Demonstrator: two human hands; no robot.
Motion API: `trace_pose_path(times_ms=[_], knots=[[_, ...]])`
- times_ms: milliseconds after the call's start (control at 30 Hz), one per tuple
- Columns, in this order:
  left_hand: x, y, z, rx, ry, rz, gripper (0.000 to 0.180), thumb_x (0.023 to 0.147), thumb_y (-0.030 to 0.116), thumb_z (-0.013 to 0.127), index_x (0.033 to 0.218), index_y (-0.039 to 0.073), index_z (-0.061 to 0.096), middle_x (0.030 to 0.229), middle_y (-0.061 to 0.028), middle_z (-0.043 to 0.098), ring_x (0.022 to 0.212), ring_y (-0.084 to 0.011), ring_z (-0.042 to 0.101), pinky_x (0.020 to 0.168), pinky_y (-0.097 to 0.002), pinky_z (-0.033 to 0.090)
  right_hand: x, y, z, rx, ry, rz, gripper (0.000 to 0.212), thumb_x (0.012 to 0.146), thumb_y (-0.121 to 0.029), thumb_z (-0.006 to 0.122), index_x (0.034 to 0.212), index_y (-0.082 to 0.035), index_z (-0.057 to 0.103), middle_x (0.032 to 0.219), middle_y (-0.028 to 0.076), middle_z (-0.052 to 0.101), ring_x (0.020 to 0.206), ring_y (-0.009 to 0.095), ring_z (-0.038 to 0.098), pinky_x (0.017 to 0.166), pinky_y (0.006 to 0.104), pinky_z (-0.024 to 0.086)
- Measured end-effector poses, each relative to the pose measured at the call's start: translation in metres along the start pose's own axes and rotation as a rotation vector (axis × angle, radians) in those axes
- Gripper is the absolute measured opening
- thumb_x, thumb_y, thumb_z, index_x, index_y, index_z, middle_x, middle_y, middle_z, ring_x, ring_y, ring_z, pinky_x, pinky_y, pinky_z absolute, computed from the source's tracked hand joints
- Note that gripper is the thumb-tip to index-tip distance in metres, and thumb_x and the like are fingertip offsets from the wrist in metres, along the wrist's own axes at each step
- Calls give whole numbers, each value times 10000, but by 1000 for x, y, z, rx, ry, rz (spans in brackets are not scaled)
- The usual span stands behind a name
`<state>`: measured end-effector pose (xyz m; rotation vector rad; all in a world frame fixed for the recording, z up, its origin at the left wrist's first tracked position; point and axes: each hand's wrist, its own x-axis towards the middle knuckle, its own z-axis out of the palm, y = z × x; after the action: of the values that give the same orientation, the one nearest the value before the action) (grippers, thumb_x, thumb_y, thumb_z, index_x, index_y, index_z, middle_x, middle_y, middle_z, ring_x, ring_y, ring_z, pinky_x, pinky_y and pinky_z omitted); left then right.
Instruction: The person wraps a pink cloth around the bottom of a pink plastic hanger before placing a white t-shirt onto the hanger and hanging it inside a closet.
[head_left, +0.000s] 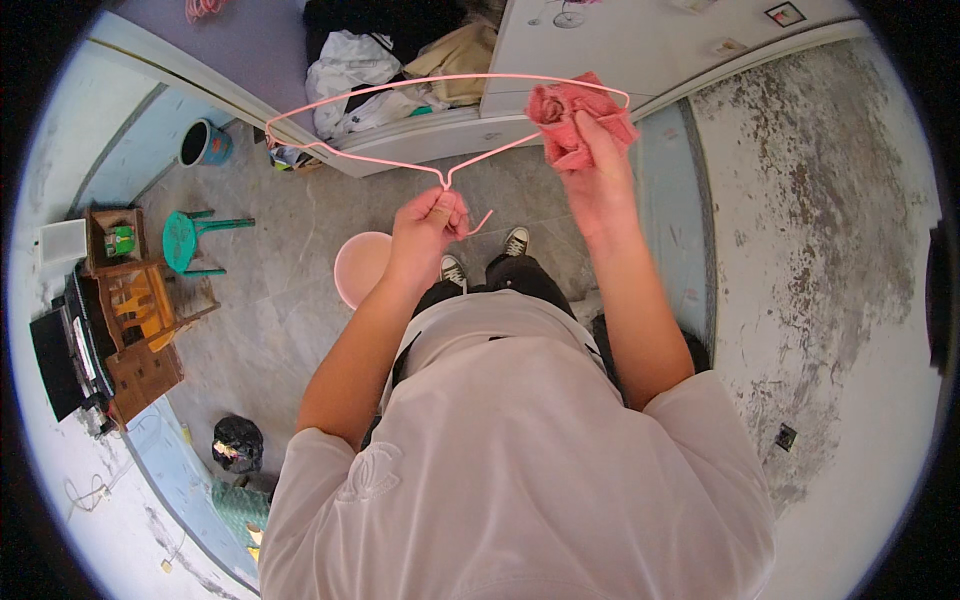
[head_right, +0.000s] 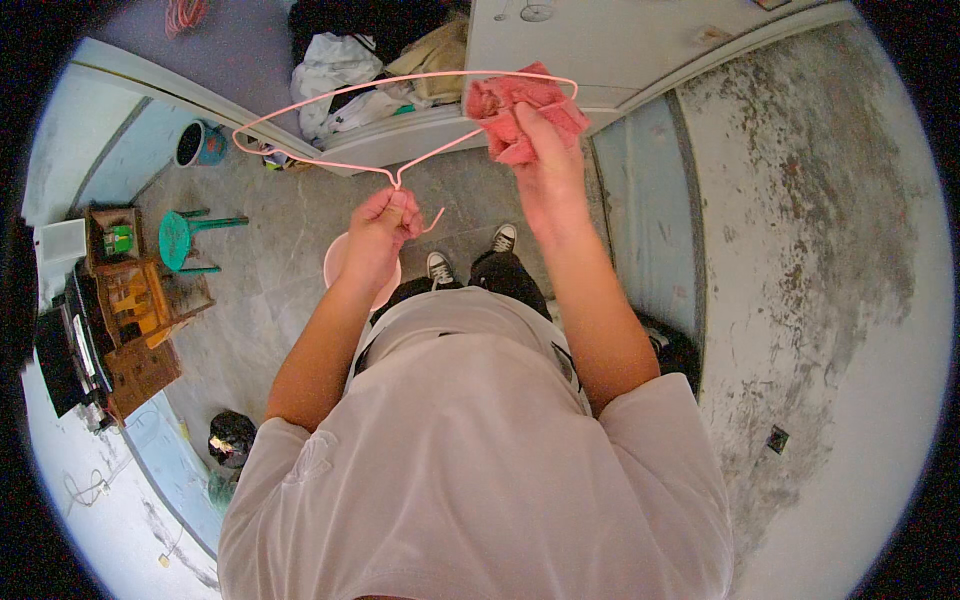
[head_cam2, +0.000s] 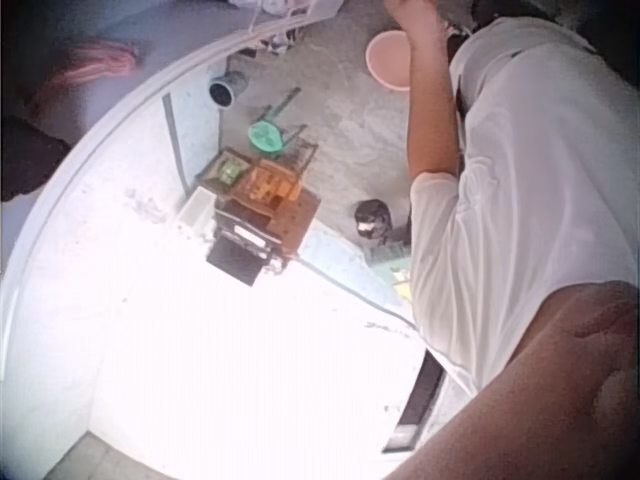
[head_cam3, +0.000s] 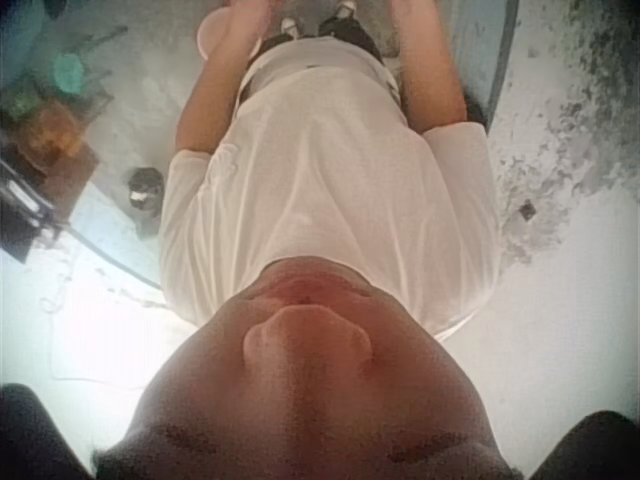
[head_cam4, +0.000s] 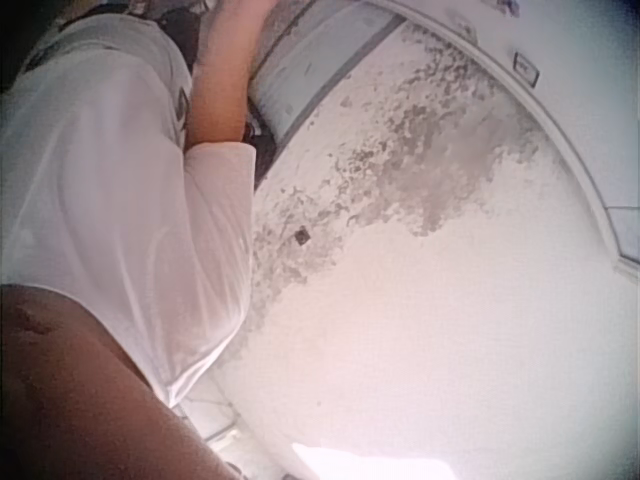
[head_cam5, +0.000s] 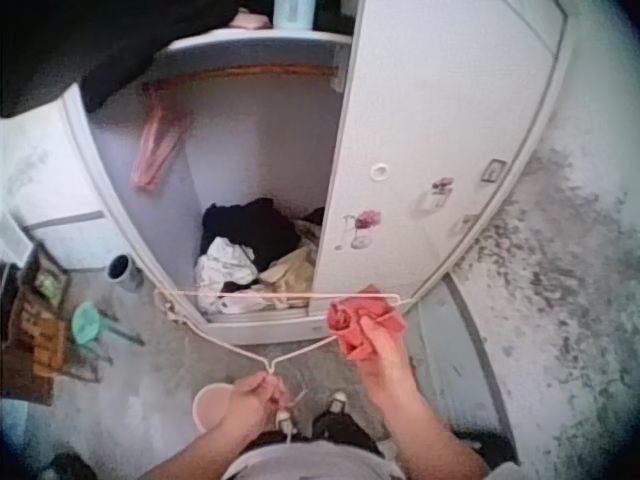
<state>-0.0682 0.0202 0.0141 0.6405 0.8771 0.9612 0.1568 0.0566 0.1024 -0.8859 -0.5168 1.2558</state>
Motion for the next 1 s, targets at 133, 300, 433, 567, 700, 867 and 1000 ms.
trace_pose_path(times_ms=[133,300,433,567,700,867,1000], knots=[[-2,-3,14,-31,-16,-61,252,1100,186,559,939,15,650,826,-44,612,740,-168,596,697,-319,508,-9,15,10,-243,-158,26,285,958,-200,753,1203,-83,668,1054,22,738,936,139,699,751,282,549],[8,-7,24,2,-47,16,128,1072,157,600,1050,49,665,927,-51,651,818,-197,634,731,-351,523,-33,50,19,-276,-203,282,280,882,-136,821,1117,-77,682,1003,7,725,915,114,686,743,278,542],[-2,-9,15,-55,-34,-3,161,1079,154,585,1006,33,661,894,-50,639,793,-186,631,705,-338,520,-29,48,15,-232,-147,179,267,904,-143,795,1137,-70,687,1058,21,728,950,125,683,779,298,550],[-12,-2,-4,-73,-41,-6,207,1092,158,559,981,14,659,879,-55,638,763,-174,628,696,-325,531,-4,1,-11,-194,-96,132,342,978,-164,715,1289,-67,611,1224,56,697,1128,165,667,907,330,542],[-18,0,-19,-43,-91,-31,249,1097,248,576,1028,26,666,866,-36,625,796,-183,643,705,-326,515,8,-27,-38,-114,8,38,404,987,-157,696,1358,-52,576,1295,69,680,1183,194,664,962,327,531],[-25,47,13,-78,-61,-25,298,1097,268,581,1176,5,696,1050,-102,732,739,-151,606,661,-293,481,3,-30,-48,-257,-37,36,414,967,-158,725,1339,-41,586,1261,68,694,1147,189,677,969,338,539],[-3,43,-25,23,-53,20,313,1094,254,589,1195,-17,709,1128,-144,760,650,-87,505,592,-241,406,-8,-23,-51,-420,-119,106,393,913,-134,789,1259,-31,633,1170,56,715,1049,157,696,909,327,560]])
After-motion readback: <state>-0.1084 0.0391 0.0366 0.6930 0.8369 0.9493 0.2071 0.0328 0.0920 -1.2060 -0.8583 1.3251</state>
